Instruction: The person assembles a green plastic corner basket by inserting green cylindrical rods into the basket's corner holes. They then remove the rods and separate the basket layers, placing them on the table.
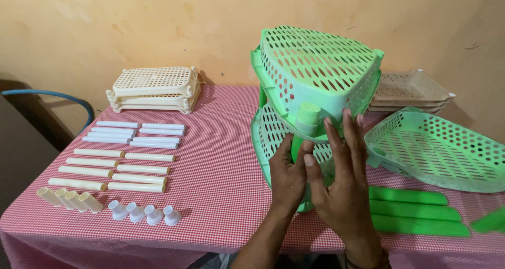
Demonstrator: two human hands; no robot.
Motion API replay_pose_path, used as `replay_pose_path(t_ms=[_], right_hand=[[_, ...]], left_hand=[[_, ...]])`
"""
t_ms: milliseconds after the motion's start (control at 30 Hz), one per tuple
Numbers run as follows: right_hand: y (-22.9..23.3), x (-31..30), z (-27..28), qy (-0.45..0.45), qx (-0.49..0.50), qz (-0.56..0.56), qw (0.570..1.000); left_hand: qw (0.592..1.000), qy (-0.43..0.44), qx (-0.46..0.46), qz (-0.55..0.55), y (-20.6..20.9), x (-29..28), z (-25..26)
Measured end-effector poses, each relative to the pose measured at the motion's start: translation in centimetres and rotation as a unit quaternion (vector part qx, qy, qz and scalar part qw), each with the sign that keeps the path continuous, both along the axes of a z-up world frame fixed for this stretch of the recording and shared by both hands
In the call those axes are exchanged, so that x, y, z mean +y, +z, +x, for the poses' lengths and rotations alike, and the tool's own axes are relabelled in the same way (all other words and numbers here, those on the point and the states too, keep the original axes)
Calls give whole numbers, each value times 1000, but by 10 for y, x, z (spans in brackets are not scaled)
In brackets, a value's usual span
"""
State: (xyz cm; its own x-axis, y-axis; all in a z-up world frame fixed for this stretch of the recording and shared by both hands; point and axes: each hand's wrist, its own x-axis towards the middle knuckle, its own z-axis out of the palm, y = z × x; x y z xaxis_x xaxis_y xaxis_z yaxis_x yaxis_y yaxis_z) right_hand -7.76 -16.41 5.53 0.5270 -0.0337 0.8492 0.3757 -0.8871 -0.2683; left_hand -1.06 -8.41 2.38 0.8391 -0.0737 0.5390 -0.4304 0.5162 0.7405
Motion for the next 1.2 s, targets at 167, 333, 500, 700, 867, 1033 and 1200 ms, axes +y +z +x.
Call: replay_pose_path(t_ms=[167, 333, 500, 700, 867, 1033, 1200], right_hand=[[0, -1, 1, 7, 10, 8, 1000], [0, -2, -1, 16, 8, 5, 1000], [1, 0, -4, 20, 8, 8, 1000], [4, 2, -7, 22, 12, 9, 1000], [2, 0, -9, 15, 13, 10, 1000], [1, -7, -10, 25, 14, 16, 999], [0, -15, -7, 20, 5, 10, 1000]], left_hand=[[999, -14, 29, 1, -3, 0, 0], [999, -1, 23, 27, -5, 2, -1], [998, -16, 23, 48, -4, 8, -3], [998, 12, 3, 67, 1, 10, -5], [995, 45, -16, 84, 6, 11, -6], [989, 87, 19, 117, 16, 9, -7], [975, 154, 2, 161, 16, 20, 5]])
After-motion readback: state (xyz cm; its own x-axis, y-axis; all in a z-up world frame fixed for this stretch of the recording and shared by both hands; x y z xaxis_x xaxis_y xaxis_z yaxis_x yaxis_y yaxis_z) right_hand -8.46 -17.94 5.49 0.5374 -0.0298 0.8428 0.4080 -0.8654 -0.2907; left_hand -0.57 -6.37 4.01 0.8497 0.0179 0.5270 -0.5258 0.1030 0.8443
